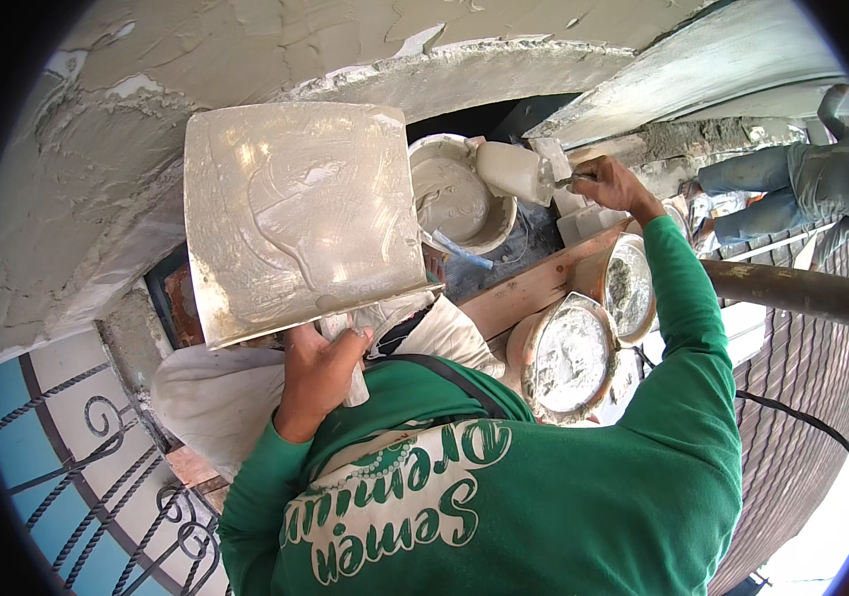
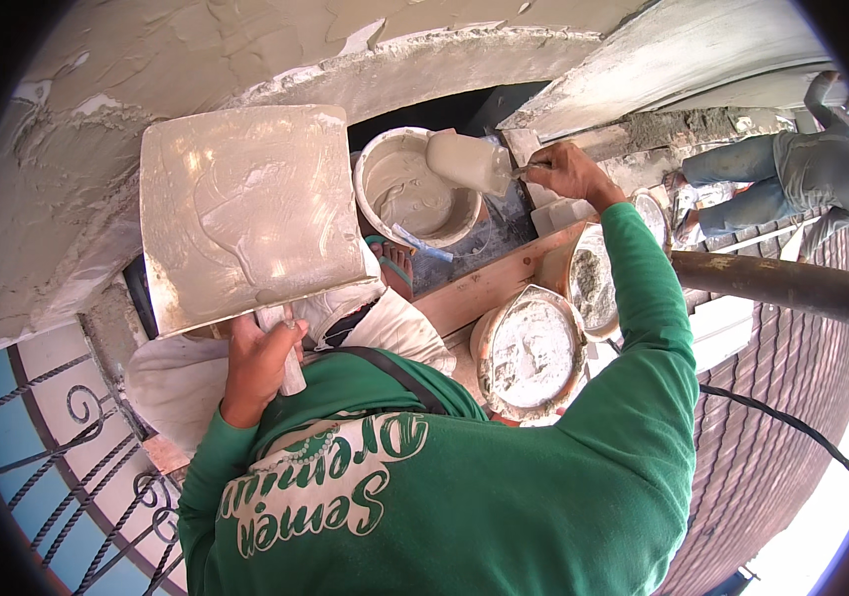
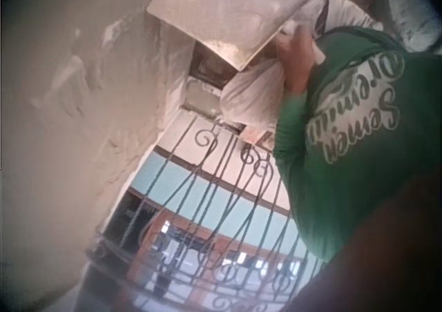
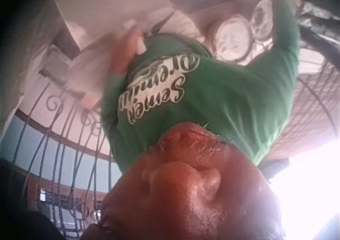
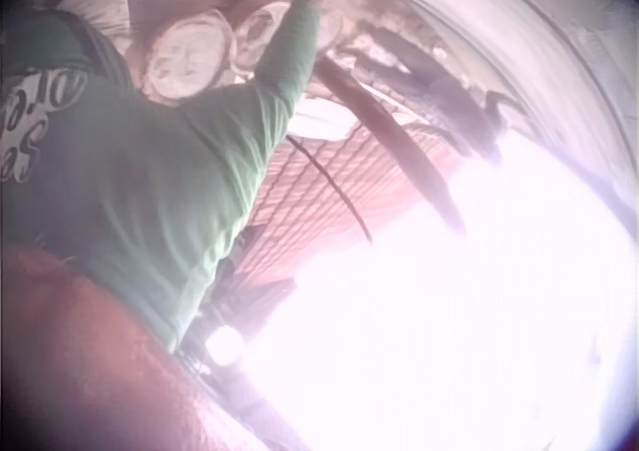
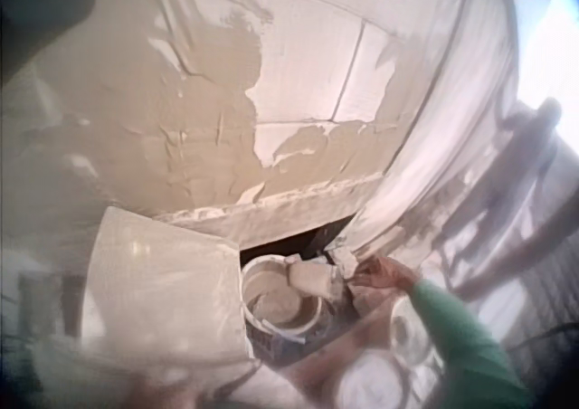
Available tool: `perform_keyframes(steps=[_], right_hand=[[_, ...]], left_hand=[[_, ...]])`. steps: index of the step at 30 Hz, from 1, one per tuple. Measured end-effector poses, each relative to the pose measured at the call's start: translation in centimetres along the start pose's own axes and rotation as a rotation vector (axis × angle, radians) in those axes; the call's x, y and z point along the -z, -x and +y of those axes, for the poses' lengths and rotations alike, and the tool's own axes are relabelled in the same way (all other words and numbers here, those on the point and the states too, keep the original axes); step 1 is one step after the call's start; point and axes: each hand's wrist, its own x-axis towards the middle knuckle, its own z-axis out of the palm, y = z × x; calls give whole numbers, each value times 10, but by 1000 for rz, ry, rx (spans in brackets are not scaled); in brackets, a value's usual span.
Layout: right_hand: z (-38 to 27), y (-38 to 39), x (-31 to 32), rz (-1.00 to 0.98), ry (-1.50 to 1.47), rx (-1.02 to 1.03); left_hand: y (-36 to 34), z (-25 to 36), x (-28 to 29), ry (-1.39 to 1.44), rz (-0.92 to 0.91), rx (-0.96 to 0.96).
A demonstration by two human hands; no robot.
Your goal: The person scoops plaster from a bucket onto a hawk and uses a trowel to apply and smooth the plaster onto a curved ceiling or wall surface. The person repeatedly transfers material and spreads it across the surface.
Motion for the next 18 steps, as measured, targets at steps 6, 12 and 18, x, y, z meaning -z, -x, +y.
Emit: perform_keyframes(steps=[6, 12, 18], right_hand=[[-45, 43, 92, -37, -112, -14], [-116, 83, 113, 88, -117, 147], [-151, 91, 18, 700, 338, 453]], left_hand=[[-21, 3, -39, 193, -121, 139], [-45, 1, -58, 362, -349, 331], [-36, 9, -50, 503, -446, 288]])
